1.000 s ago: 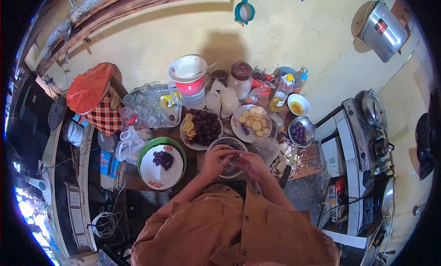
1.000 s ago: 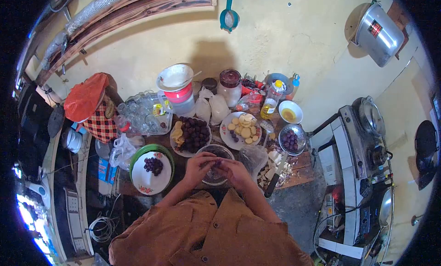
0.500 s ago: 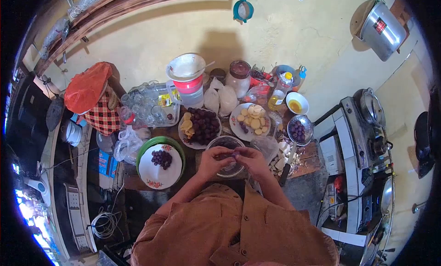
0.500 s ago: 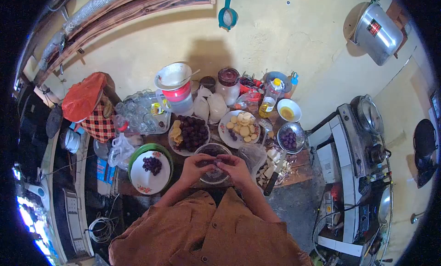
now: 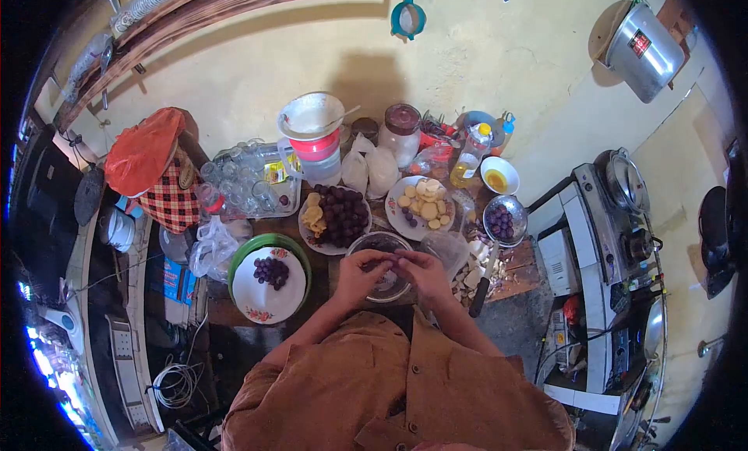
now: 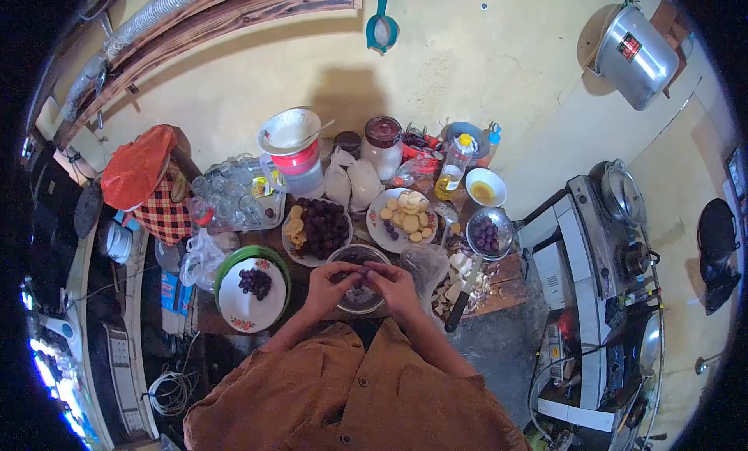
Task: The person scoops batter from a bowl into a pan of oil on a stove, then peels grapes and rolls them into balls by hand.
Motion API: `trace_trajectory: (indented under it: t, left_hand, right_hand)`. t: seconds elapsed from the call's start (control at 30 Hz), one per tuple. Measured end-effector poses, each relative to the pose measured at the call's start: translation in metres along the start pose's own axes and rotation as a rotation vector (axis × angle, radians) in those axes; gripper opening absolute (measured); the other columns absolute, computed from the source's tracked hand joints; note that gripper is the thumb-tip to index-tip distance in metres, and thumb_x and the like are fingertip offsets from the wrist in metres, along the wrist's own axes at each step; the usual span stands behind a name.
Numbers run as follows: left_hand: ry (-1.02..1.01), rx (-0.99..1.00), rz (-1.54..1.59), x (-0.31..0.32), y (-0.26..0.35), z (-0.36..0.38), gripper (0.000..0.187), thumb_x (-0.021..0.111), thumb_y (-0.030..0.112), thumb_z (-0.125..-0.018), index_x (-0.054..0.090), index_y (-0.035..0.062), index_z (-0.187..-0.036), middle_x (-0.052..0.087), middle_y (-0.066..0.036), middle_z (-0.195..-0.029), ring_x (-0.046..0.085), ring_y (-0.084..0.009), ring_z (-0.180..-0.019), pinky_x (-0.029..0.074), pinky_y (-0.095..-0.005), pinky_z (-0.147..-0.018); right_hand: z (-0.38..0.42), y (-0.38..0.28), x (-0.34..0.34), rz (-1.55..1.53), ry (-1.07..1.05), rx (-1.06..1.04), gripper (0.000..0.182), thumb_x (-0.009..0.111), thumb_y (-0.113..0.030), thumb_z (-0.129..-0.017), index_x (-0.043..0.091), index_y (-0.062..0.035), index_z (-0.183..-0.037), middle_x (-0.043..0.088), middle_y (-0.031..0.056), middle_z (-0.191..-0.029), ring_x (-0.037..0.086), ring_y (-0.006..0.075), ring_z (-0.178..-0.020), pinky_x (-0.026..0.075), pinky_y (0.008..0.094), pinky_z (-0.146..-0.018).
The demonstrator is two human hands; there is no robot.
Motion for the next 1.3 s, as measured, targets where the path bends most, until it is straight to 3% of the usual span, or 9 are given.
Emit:
trace_trajectory:
  t: [0.07, 0.17, 0.33, 0.7, 0.77, 0.83, 1.0, 1.3]
  left_hand:
    - [0.034, -0.061, 0.063, -0.003, -0.008, -0.001, 0.016, 0.066, 0.007, -0.079, 0.068, 0.0011, -0.094, 0.067, -0.006, -0.082, 0.059, -0.0075, -0.068, 0.048, -0.0218, -0.063]
    - [0.039, -0.089, 0.118, -0.006, -0.006, 0.0, 0.02, 0.066, 0.008, -0.079, 0.067, -0.0003, -0.097, 0.068, -0.007, -0.085, 0.061, -0.008, -0.073, 0.049, -0.023, -0.067]
    - [0.055, -0.062, 0.074, -0.007, -0.001, 0.002, 0.022, 0.067, 0.006, -0.077, 0.066, -0.0019, -0.097, 0.068, -0.009, -0.089, 0.063, -0.0102, -0.082, 0.05, -0.0247, -0.075]
    - [0.044, -0.017, -0.014, -0.006, 0.012, 0.001, 0.021, 0.064, 0.007, -0.08, 0.066, -0.0011, -0.099, 0.068, -0.009, -0.09, 0.062, -0.0105, -0.082, 0.05, -0.0246, -0.073]
    - [0.033, -0.032, -0.042, -0.005, 0.013, 0.0, 0.02, 0.063, 0.008, -0.082, 0.066, -0.0009, -0.1, 0.068, -0.008, -0.089, 0.062, -0.0103, -0.081, 0.05, -0.0241, -0.072]
    - [0.011, -0.152, 0.224, -0.002, 0.0, 0.001, 0.02, 0.059, 0.01, -0.086, 0.065, -0.0001, -0.102, 0.067, -0.006, -0.087, 0.061, -0.0092, -0.077, 0.049, -0.0224, -0.067]
    - [0.021, -0.148, 0.235, -0.003, -0.004, 0.0, 0.019, 0.057, 0.012, -0.088, 0.065, -0.0001, -0.101, 0.066, -0.004, -0.084, 0.06, -0.008, -0.074, 0.048, -0.0209, -0.065]
    - [0.027, -0.195, 0.235, -0.01, -0.021, 0.0, 0.019, 0.057, 0.014, -0.089, 0.065, -0.0013, -0.097, 0.065, -0.004, -0.082, 0.06, -0.0082, -0.073, 0.047, -0.0216, -0.066]
  right_hand:
    - [-0.003, 0.006, 0.0, -0.29, 0.023, 0.046, 0.027, 0.057, -0.002, -0.086, 0.055, 0.0063, -0.111, 0.062, 0.0127, -0.102, 0.062, 0.0189, -0.092, 0.051, 0.0291, -0.085]
    - [-0.002, 0.006, -0.003, -0.058, 0.048, 0.043, 0.028, 0.057, -0.002, -0.086, 0.054, 0.0055, -0.113, 0.062, 0.013, -0.104, 0.061, 0.0193, -0.094, 0.05, 0.0297, -0.086]
    - [0.001, 0.002, 0.001, -0.034, 0.048, -0.02, 0.025, 0.059, -0.001, -0.085, 0.057, 0.0054, -0.109, 0.064, 0.0123, -0.1, 0.063, 0.0179, -0.088, 0.052, 0.0282, -0.081]
    - [-0.003, 0.002, 0.002, -0.033, 0.029, -0.044, 0.023, 0.061, -0.002, -0.083, 0.058, 0.0048, -0.105, 0.064, 0.0127, -0.097, 0.064, 0.0182, -0.085, 0.053, 0.0282, -0.077]
    - [0.002, -0.011, -0.002, 0.025, 0.123, -0.117, 0.024, 0.062, -0.004, -0.083, 0.057, 0.0033, -0.106, 0.064, 0.0107, -0.096, 0.063, 0.0173, -0.084, 0.052, 0.028, -0.076]
    - [0.001, -0.013, 0.0, -0.011, 0.114, -0.13, 0.024, 0.062, -0.004, -0.083, 0.057, 0.0028, -0.105, 0.064, 0.01, -0.096, 0.063, 0.017, -0.085, 0.052, 0.0284, -0.077]
    - [-0.002, -0.014, -0.002, 0.043, 0.08, -0.165, 0.023, 0.062, -0.006, -0.084, 0.057, 0.0022, -0.105, 0.064, 0.0091, -0.098, 0.062, 0.0167, -0.086, 0.052, 0.0297, -0.077]
    - [-0.003, -0.001, -0.008, -0.063, 0.096, -0.026, 0.021, 0.062, -0.002, -0.083, 0.058, 0.0019, -0.103, 0.064, 0.0094, -0.095, 0.062, 0.0159, -0.082, 0.054, 0.0302, -0.075]
Point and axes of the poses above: each hand's wrist, its own z-axis away from the middle knuckle, its own x-axis out of the palm, y = z × x, the point moved 10 cm from there along -z, towards the middle knuckle
